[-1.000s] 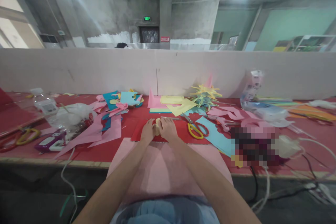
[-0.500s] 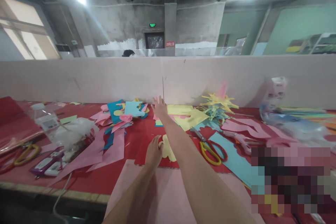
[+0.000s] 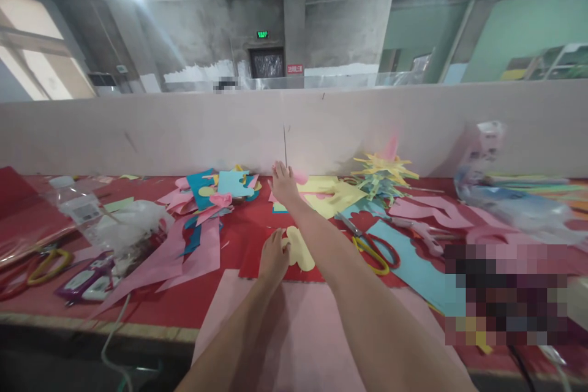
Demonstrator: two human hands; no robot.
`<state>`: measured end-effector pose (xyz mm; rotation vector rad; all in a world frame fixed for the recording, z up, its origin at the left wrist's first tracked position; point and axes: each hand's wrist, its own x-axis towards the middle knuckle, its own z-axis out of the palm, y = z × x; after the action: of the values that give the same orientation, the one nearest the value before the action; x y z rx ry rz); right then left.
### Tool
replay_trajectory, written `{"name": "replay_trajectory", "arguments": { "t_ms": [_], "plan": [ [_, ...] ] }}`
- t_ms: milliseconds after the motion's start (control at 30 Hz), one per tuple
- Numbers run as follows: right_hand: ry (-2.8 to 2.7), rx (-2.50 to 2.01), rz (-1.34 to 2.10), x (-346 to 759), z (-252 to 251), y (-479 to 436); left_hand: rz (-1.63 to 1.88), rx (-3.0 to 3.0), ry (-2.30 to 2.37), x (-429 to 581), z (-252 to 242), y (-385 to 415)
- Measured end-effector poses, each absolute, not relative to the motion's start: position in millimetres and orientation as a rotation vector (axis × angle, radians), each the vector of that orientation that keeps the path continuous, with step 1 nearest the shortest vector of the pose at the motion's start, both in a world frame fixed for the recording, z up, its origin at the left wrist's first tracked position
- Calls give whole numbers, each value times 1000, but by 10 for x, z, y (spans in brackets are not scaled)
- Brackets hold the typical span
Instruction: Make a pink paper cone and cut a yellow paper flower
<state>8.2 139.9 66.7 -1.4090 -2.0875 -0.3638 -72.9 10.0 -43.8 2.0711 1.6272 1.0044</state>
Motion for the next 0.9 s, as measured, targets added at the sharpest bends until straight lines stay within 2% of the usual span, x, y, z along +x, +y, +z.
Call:
{"name": "replay_trajectory", "arguments": {
  "t_ms": [233,333,600,733,900],
  "plan": [
    [-2415,-848,-477,234,517,318,1049,2116,1572,-719,-413,84],
    [-2330,-904,-446,330,364,-45,1081,2052,1547,-704,-391,99],
    [-1385,-1260,-256,674,-164,-472,1208,1913,1419,-744,-388,125],
    [-1370,-1238,-166,732,-124,-510,1289,1803,1296,-736,-398,141],
    [-1405,-1196,-221,716,-73,-547,1324,1746,1205,-698,-359,126]
  ]
}}
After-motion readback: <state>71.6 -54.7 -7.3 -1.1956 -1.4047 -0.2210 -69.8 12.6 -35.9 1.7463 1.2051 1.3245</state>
